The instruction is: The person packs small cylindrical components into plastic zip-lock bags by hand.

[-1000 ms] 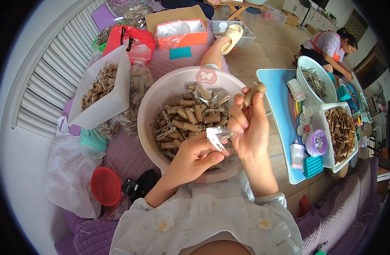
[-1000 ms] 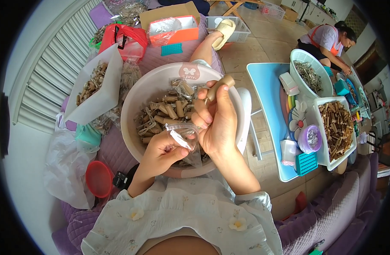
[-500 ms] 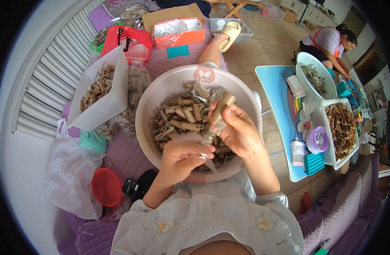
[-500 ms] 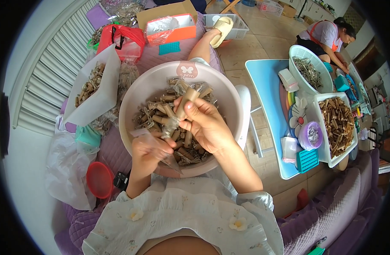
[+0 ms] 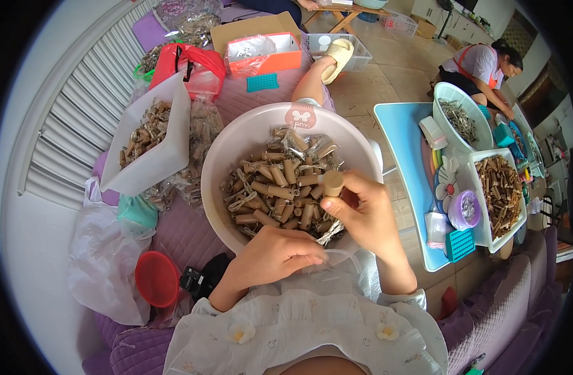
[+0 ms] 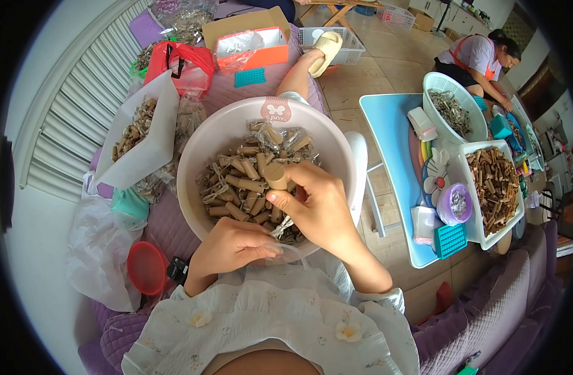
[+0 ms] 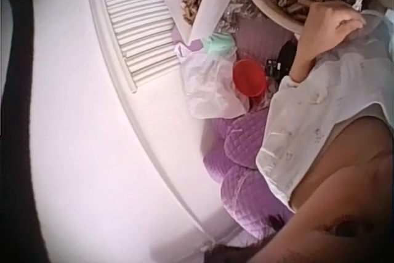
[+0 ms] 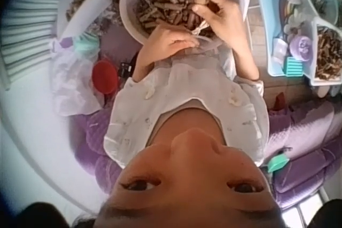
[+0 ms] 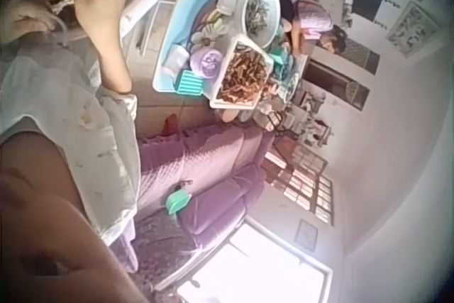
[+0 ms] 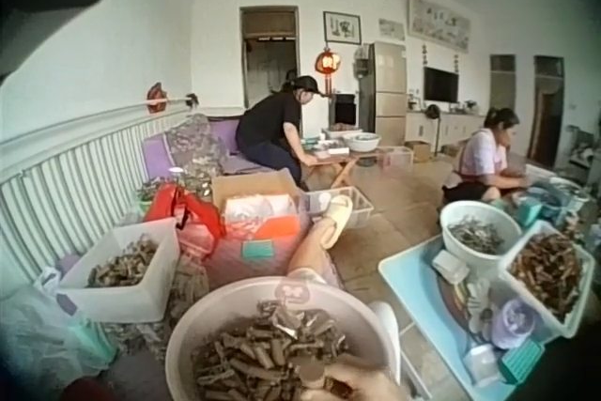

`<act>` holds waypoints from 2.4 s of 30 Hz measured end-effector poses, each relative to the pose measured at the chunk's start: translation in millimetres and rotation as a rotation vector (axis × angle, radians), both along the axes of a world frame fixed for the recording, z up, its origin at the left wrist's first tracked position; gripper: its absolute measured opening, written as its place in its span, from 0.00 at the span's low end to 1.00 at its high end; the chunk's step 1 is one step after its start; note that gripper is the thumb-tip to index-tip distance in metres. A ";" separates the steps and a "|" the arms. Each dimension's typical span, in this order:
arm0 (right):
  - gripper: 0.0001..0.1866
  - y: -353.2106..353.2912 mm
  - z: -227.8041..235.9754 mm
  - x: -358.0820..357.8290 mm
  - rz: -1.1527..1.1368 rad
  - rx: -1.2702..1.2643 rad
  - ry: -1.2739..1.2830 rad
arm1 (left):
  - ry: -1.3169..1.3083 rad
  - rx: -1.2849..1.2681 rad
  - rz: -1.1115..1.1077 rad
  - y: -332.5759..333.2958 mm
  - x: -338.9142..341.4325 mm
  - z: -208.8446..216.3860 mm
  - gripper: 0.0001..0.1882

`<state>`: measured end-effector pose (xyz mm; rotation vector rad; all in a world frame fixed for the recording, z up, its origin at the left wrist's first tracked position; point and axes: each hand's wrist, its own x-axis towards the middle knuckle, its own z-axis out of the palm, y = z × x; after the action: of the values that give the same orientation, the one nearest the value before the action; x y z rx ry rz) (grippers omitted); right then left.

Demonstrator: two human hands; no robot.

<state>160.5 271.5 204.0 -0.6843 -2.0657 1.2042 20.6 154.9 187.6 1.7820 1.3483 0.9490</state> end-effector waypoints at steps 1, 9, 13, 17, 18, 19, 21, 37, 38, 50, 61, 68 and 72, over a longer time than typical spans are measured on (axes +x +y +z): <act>0.10 1.4 -1.6 0.5 0.002 0.003 0.001 | 0.001 0.003 0.002 -0.4 -0.1 -0.4 0.06; 0.14 -7.0 -6.7 9.2 0.348 -0.103 -0.158 | -0.051 0.039 0.209 -4.1 -1.3 2.2 0.04; 0.16 -11.7 -16.0 7.8 0.355 -0.344 -0.020 | -0.081 0.021 0.270 -3.6 -1.4 -2.2 0.04; 0.16 -11.4 -34.9 9.0 0.321 -0.494 0.149 | -0.195 -0.007 0.276 0.3 -2.9 -3.4 0.04; 0.16 -12.3 -34.3 8.4 0.323 -0.494 0.148 | -0.218 -0.038 0.279 1.1 -3.6 -3.3 0.04; 0.16 -13.6 -32.9 7.4 0.257 -0.414 0.136 | -0.219 -0.039 0.280 1.6 -4.4 -3.3 0.04; 0.16 -12.8 -32.1 7.0 0.194 -0.333 0.123 | -0.237 -0.056 0.304 1.6 -5.9 -2.9 0.04; 0.13 2.5 -1.8 22.0 -0.089 -0.199 0.432 | -0.231 -0.052 0.553 6.9 -16.3 -10.7 0.07; 0.13 2.8 -0.4 19.7 -0.085 -0.206 0.441 | -0.236 -0.032 0.553 8.2 -16.5 -12.3 0.08; 0.15 25.7 14.6 -33.5 -0.247 -0.027 0.564 | -0.187 0.038 0.597 10.8 -43.5 -12.8 0.12; 0.13 3.9 -6.2 -38.2 -0.166 0.190 0.345 | -0.269 -0.007 0.525 10.9 -50.1 4.7 0.12; 0.13 10.9 -16.4 -33.2 -0.036 -0.030 0.286 | -0.294 -0.043 0.513 16.2 -49.0 -0.3 0.13; 0.10 11.9 -16.4 -31.2 0.034 -0.163 0.283 | -0.312 -0.033 0.491 18.5 -49.5 -0.8 0.13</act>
<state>129.4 283.4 187.6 -0.5192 -1.7667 1.4130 -28.9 173.4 186.8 1.2273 1.6081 1.3889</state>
